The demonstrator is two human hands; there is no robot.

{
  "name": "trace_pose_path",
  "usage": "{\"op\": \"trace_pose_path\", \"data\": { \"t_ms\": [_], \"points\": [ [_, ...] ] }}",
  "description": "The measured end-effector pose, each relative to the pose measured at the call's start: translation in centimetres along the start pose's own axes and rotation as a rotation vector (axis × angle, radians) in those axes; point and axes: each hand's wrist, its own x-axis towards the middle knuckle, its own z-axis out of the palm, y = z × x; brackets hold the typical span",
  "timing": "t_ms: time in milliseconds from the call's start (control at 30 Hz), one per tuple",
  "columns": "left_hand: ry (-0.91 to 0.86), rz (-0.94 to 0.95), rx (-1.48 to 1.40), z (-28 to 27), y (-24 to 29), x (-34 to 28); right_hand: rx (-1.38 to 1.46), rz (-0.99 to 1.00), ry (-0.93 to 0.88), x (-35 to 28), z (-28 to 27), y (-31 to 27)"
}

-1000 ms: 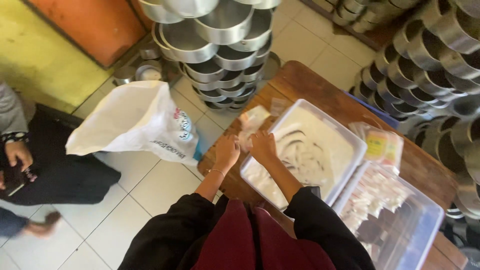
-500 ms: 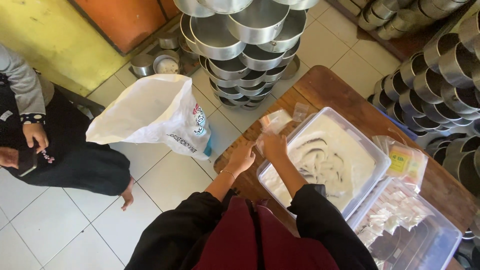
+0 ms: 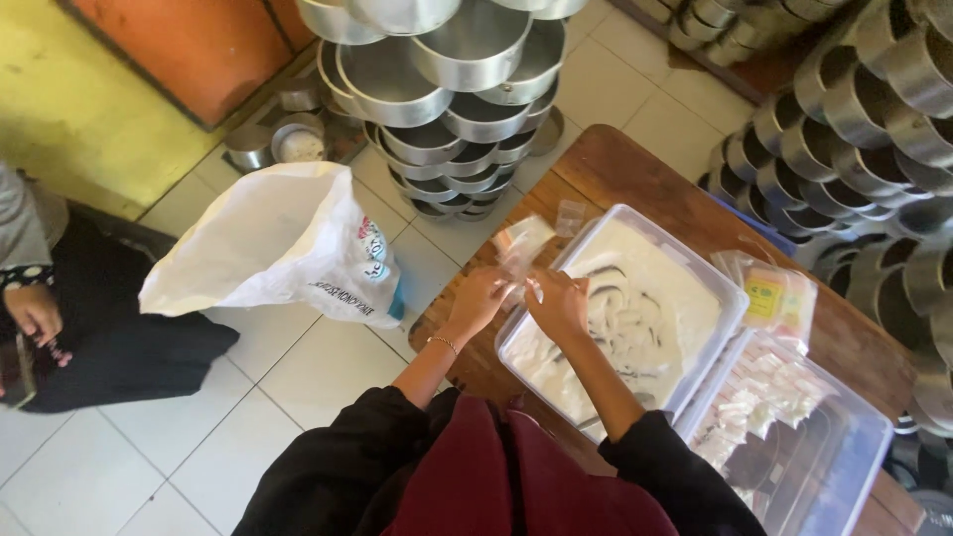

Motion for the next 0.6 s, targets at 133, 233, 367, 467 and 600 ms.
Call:
{"op": "trace_pose_path", "data": {
  "t_ms": [133,233,367,467,600],
  "points": [
    [-0.261,-0.325,-0.378,-2.0,4.9,1.5,0.134,0.103,0.071,-2.2,-2.4,1.2],
    [-0.302,-0.262,-0.442,1.5,4.5,1.3,0.199,0.208,0.076,-3.7,-3.1,2.2],
    [-0.272,-0.197,-0.573,2.5,7.8,0.9,0.221,0.257,0.234,-6.3,-4.9,2.1],
    [-0.318,-0.175,-0.508,2.3,10.4,1.0,0.172,0.263,0.415,-8.1,-5.3,2.6],
    [-0.378,-0.105,-0.452,4.0,11.9,0.4,0.206,0.369,0.393,-10.5,-5.4,2.9]
  ]
}}
